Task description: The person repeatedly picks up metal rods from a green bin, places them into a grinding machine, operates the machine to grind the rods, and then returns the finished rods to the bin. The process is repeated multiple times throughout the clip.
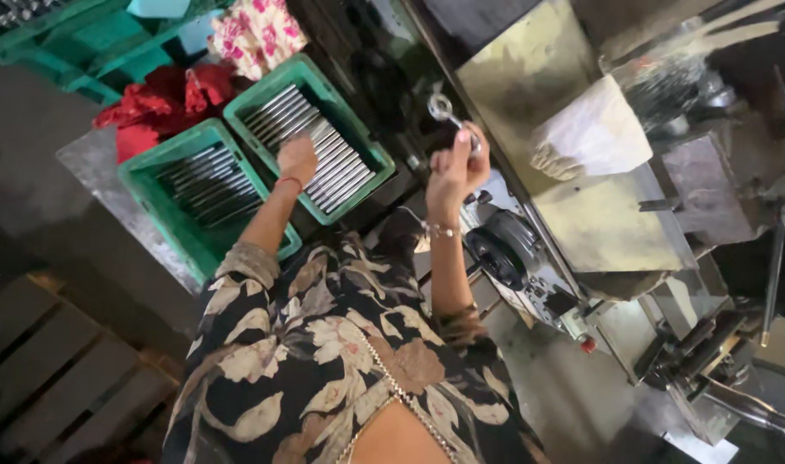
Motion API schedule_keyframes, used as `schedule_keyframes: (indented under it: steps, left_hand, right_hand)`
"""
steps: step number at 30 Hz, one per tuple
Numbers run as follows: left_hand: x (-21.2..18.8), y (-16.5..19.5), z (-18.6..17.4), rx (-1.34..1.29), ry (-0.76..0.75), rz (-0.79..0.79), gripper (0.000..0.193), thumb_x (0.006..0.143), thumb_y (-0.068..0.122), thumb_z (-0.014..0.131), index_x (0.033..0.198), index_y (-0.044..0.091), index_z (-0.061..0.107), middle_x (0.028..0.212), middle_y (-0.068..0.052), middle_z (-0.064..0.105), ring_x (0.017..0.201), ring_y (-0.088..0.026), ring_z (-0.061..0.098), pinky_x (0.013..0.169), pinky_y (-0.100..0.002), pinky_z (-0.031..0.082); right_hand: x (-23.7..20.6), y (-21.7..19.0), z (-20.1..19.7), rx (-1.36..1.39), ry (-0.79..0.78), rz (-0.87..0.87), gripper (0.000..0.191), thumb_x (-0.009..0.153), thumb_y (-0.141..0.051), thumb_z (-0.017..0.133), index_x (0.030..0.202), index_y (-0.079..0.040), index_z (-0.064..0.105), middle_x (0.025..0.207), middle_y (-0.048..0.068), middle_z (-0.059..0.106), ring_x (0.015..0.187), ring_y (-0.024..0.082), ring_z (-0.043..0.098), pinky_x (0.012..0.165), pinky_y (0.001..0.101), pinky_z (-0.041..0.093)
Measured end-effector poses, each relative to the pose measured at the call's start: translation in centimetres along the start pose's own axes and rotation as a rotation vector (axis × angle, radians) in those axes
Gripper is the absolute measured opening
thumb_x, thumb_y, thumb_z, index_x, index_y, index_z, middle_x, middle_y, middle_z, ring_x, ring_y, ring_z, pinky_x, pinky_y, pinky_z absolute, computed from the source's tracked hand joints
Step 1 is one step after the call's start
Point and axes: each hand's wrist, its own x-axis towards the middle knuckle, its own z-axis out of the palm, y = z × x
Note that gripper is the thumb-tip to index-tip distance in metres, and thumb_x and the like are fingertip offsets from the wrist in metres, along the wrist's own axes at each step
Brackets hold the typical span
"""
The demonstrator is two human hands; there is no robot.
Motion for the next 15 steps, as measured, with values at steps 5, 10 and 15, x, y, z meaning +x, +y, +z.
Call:
schedule_keyframes:
  steps: [5, 10, 15]
  left_hand:
    - [0.6, -2.1, -1.5, 0.129, 0.053, -0.097, 0.036, 0.085, 0.017, 0.067, 0.119, 0.009, 0.063, 0.125, -0.015, 0.063, 0.116, -0.037, 0.057, 0.097, -0.047, 0.048]
    - [-5.9, -8.0, -1.4, 0.254, 0.424, -0.347, 0.037, 0.111, 0.033, 0.05, 0.117, 0.0, 0.065, 0.116, -0.02, 0.063, 0.106, -0.037, 0.06, 0.094, -0.05, 0.047]
    - [-13.5, -12.3, 1.6, -0.034, -0.393, -0.496, 0.087, 0.085, 0.019, 0.062, 0.164, 0.015, 0.025, 0.167, -0.014, 0.021, 0.151, -0.044, 0.023, 0.115, -0.063, 0.029]
  right_hand:
    - [-1.7, -1.0, -6.3, -0.188, 0.088, -0.028, 0.018, 0.101, -0.017, 0.071, 0.111, -0.002, 0.069, 0.068, -0.006, 0.05, 0.048, 0.003, 0.033, 0.045, 0.0261, 0.027]
    - [-4.9, -1.4, -13.3, -0.394, 0.266, -0.001, 0.021, 0.1, -0.021, 0.071, 0.111, -0.003, 0.07, 0.069, -0.008, 0.049, 0.049, 0.002, 0.036, 0.044, 0.0242, 0.029]
    - [-8.1, -3.2, -18.5, -0.583, 0.375, 0.019, 0.024, 0.1, -0.024, 0.069, 0.111, -0.002, 0.07, 0.071, -0.006, 0.057, 0.051, 0.003, 0.045, 0.044, 0.0239, 0.034]
